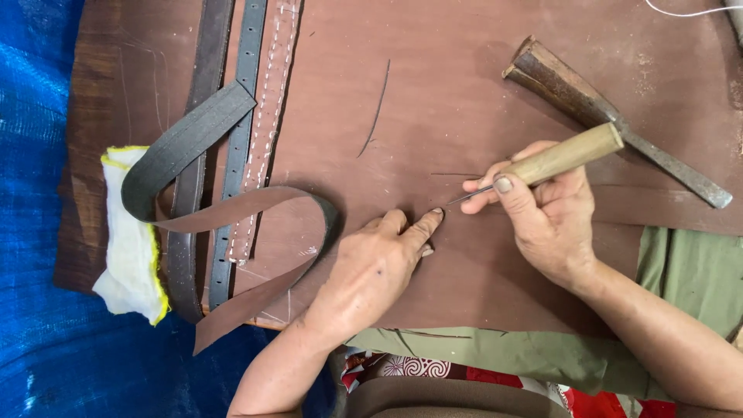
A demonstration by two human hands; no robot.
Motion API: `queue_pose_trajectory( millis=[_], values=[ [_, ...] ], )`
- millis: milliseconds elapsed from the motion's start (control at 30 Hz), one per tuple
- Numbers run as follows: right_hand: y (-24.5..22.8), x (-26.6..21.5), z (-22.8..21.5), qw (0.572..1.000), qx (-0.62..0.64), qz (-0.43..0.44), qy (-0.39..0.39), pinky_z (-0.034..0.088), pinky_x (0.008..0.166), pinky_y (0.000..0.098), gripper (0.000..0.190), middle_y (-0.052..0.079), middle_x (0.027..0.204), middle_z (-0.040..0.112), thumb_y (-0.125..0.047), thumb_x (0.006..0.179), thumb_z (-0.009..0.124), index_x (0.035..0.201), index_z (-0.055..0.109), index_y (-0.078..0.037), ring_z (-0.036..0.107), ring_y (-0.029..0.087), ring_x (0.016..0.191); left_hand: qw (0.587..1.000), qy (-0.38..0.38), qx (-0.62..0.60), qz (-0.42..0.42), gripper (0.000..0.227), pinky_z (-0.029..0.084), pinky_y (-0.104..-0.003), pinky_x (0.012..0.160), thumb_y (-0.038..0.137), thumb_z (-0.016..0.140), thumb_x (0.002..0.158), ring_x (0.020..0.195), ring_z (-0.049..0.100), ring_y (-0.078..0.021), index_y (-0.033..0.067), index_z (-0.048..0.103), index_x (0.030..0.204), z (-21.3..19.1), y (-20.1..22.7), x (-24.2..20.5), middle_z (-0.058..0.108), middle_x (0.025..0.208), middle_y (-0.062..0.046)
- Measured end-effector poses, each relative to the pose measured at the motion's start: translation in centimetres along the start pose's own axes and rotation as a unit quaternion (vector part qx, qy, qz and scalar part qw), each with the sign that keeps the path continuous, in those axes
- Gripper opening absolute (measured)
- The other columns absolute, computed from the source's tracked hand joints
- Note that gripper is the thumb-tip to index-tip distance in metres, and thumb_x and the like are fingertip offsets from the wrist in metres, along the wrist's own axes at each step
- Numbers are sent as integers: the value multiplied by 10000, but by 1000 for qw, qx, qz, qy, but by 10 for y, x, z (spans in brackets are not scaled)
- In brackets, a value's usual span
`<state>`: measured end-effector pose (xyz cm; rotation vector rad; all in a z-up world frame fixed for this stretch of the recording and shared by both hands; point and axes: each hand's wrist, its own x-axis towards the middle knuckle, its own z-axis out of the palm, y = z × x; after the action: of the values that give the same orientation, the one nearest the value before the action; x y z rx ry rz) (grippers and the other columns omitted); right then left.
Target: Using a mallet and a punch tool to create a series of holes or markings in a leather strap on a workbench.
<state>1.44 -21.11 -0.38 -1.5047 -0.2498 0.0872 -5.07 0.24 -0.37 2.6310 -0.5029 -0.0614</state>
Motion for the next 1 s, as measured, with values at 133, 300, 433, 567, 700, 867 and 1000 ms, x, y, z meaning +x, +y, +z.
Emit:
queue_pose_trajectory(
  millis=[133,300,433,567,700,867,1000],
  values=[
    [-2,2,6,1000,1,14,-4,692,828,404,139,154,955,645,-87,1062,560,1094,438,-29,792,337,859,1000,18,15,7,426,528,-455,545,187,664,977,720,625,-312,148,617,1399,0,1,-2,514,853,-79],
    [1,1,10,999,-25,-14,-19,656,979,415,173,182,937,678,-71,1067,539,1157,402,-18,788,329,847,999,42,12,7,462,539,-409,621,156,681,966,740,618,-273,150,601,1422,0,2,-4,513,853,-60],
    [0,0,12,1000,-10,-15,-19,663,1021,445,159,163,960,639,-58,1066,539,1161,419,-15,780,316,804,1000,18,9,-2,425,534,-448,579,161,640,978,731,615,-316,116,605,1399,2,3,-5,524,857,-83],
    [0,0,11,999,-28,-12,-14,668,978,408,152,161,964,653,-63,1064,548,1142,433,-2,786,314,823,1000,16,7,-5,403,533,-449,601,154,631,981,727,608,-324,117,605,1381,1,3,-7,528,878,-95],
    [0,-1,12,1000,-29,0,-10,664,969,392,177,162,966,669,-69,1060,560,1155,418,-21,790,313,847,1000,20,16,-11,420,541,-418,632,160,607,1000,741,619,-286,148,582,1418,-3,6,-7,537,874,-75],
    [-3,1,13,998,-60,-10,-17,659,998,395,125,159,918,686,-78,1067,545,1102,481,23,789,303,867,999,17,30,1,491,521,-441,614,104,607,974,750,582,-306,125,555,1461,3,4,-9,507,876,-85],
    [-5,1,14,997,-70,-12,-17,656,1000,394,106,156,888,699,-69,1069,540,1089,496,24,781,312,923,998,26,63,6,503,513,-410,561,65,597,950,720,566,-282,123,575,1450,9,3,-10,492,869,-72]
  ],
)
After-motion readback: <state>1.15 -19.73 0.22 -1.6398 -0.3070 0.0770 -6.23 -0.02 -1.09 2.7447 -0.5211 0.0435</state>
